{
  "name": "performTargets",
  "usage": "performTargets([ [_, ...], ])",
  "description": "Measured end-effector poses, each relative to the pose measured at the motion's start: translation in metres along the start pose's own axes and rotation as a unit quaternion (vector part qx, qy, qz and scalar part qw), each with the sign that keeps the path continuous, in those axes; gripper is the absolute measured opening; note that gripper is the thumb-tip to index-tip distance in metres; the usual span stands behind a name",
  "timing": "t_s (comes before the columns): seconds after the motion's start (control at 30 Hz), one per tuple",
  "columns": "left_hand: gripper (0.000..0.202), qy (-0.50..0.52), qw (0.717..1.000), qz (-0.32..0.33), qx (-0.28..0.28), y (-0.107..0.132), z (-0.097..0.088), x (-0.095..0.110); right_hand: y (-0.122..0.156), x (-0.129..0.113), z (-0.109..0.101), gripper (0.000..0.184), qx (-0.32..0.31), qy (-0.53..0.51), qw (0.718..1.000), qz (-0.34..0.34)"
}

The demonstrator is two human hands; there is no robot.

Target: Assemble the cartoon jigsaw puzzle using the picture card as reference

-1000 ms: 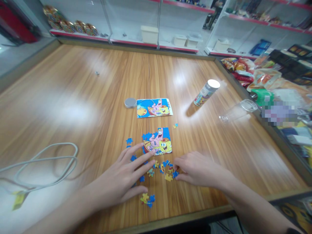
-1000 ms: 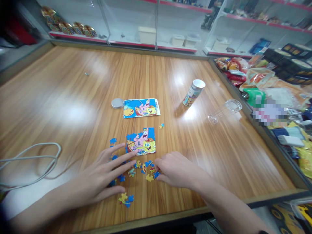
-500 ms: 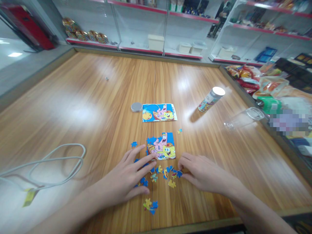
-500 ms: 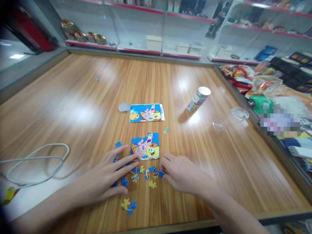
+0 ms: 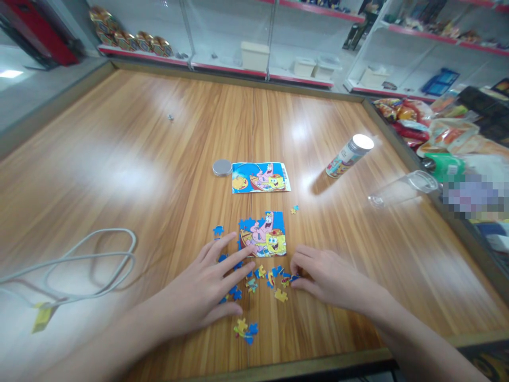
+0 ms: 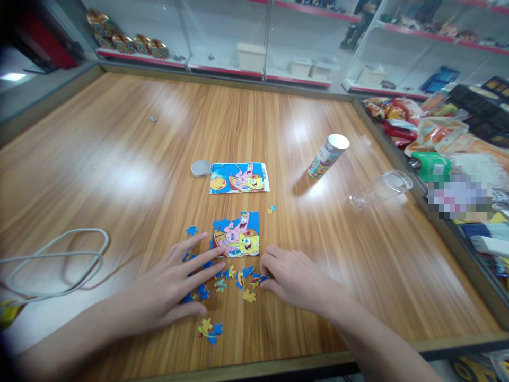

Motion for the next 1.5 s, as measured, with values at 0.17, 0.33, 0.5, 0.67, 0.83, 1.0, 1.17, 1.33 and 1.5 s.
performTargets([
  [0.17,0.074,0.002,1.000,-0.004,-0.012,0.000,0.001,0.000,-0.003,0.012,-0.013,0.007,0.055,-0.067,0.996,0.023],
  [0.33,0.076,0.019,1.000,-0.010,-0.011,0.000,0.001,0.000,-0.007,0.019,-0.018,0.003,0.107,-0.084,0.991,0.016],
  [0.5,0.075,0.030,0.999,-0.013,-0.008,0.000,0.001,0.000,-0.008,0.018,-0.012,0.010,0.110,-0.112,0.988,-0.002],
  [0.67,0.075,0.035,0.999,-0.017,-0.016,0.000,0.002,0.000,-0.014,0.024,-0.008,0.014,0.114,-0.226,0.967,0.024],
  [0.83,0.073,0.035,0.999,-0.018,-0.024,-0.002,0.001,0.002,-0.050,0.038,-0.028,0.019,0.157,-0.273,0.949,0.025],
  [1.0,0.073,0.028,0.999,-0.021,-0.021,-0.003,0.000,0.004,-0.108,0.035,-0.055,0.016,0.169,-0.240,0.952,-0.084],
  [1.17,0.075,0.029,0.999,-0.028,-0.020,-0.004,-0.003,0.005,-0.131,0.029,-0.052,0.010,0.188,-0.195,0.950,-0.158],
  [1.33,0.080,0.046,0.997,-0.041,-0.053,-0.003,0.003,0.005,-0.129,0.025,-0.047,0.007,0.192,-0.136,0.955,-0.179],
  [1.5,0.077,0.055,0.997,-0.046,-0.042,-0.002,0.003,0.004,-0.125,0.015,-0.046,0.007,0.194,-0.099,0.953,-0.211],
])
Point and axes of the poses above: each hand's wrist, its own y-axis away from the middle knuckle, its own z-axis out of the palm, x = y × z, the point moved 8 cm from there along -y, towards the middle knuckle, and after that the axes turned 1 degree about x, right-handed, at the moved point
